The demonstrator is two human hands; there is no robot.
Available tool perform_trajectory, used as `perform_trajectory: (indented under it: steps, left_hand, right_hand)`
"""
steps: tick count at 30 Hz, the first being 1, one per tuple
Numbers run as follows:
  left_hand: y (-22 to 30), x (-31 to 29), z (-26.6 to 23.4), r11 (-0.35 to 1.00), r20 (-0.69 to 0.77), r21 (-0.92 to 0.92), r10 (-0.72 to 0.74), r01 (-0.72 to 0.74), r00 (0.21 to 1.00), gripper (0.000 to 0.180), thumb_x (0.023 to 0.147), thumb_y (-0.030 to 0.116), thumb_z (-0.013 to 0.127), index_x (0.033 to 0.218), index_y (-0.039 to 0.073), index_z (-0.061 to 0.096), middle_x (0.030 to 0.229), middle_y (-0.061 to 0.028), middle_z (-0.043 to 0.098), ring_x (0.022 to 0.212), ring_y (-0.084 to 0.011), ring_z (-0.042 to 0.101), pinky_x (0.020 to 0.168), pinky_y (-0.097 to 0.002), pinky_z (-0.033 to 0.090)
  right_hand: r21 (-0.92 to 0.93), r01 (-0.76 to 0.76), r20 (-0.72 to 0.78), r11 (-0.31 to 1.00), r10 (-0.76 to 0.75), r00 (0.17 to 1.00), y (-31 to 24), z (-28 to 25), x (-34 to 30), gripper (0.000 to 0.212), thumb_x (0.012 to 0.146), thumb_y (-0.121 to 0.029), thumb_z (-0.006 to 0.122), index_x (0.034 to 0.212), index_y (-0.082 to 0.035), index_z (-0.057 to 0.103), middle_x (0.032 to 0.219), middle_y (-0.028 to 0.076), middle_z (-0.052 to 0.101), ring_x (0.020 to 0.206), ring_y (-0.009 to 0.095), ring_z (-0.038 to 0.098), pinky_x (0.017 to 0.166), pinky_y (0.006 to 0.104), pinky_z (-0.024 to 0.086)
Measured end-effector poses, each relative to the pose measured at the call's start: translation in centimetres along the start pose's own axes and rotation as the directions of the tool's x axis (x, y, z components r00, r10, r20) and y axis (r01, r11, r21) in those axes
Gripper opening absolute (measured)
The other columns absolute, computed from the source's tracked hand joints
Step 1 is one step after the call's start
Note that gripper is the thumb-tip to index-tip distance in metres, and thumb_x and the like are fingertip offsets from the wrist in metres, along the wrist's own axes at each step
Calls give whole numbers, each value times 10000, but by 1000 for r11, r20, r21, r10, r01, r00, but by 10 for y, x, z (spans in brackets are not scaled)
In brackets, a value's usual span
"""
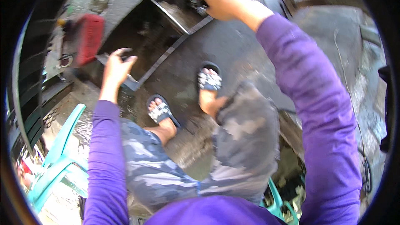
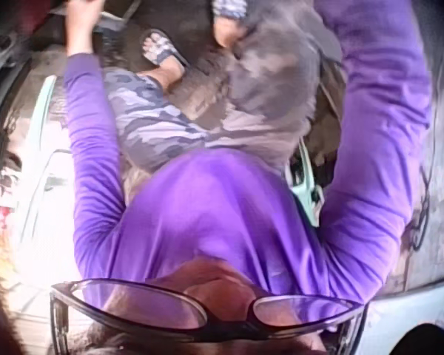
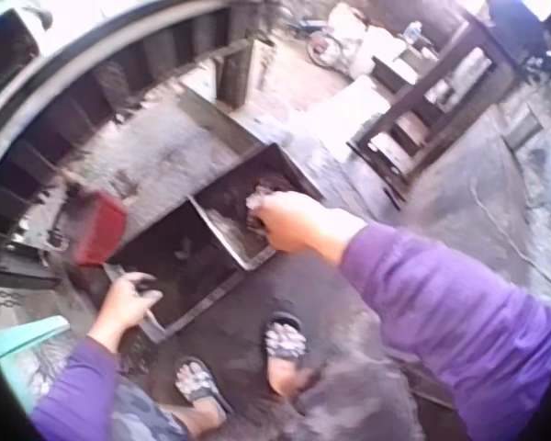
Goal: The person disassembles a small mechanical assembly on a workbench using a screwdriver, then moves to a cleaning station and scrubs the parts with a brush in a tray. The person handles the disassembled components and places them into the tray for cleaning.
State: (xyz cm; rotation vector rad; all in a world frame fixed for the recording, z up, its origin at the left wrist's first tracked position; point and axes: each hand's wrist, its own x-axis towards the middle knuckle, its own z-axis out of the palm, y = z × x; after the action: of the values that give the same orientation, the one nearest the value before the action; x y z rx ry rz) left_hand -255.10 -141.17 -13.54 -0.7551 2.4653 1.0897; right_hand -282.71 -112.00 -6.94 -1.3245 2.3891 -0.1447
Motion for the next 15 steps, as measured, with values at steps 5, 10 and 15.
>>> perform_trajectory:
  steps: [5, 10, 15]
  left_hand:
    - [56, 8, -58, 990, -199, -108, 68, -90, 978, 516, 864, 267, 831, 1304, 28, 705, 1250, -248, 728, 1169, -346, 716, 1017, -405, 554]
    - [51, -54, -94, 986, -503, -27, 127, -163, 855, 480, 858, 259, 837, 1254, 18, 714, 1195, -210, 723, 1108, -334, 698, 1007, -416, 534]
    - [58, -113, -104, 998, -622, -52, -10, -29, 783, 463, 860, 275, 855, 1249, 57, 731, 852, -108, 711, 771, -190, 657, 777, -359, 555]
  right_hand:
    - [372, -1, -287, 928, 116, 951, -73, -45, 43, 462, 855, -153, 720, 1301, -37, 699, 1219, 244, 724, 1161, 425, 680, 1012, 458, 544]
    - [290, 113, -306, 950, -20, 952, -134, -34, 23, 442, 858, -125, 764, 1254, 55, 681, 1212, 274, 712, 1164, 427, 681, 1000, 442, 540]
    - [134, 268, -186, 954, -241, 953, -143, -26, 29, 447, 835, -107, 789, 1253, 24, 699, 1184, 254, 726, 1133, 414, 694, 990, 440, 551]
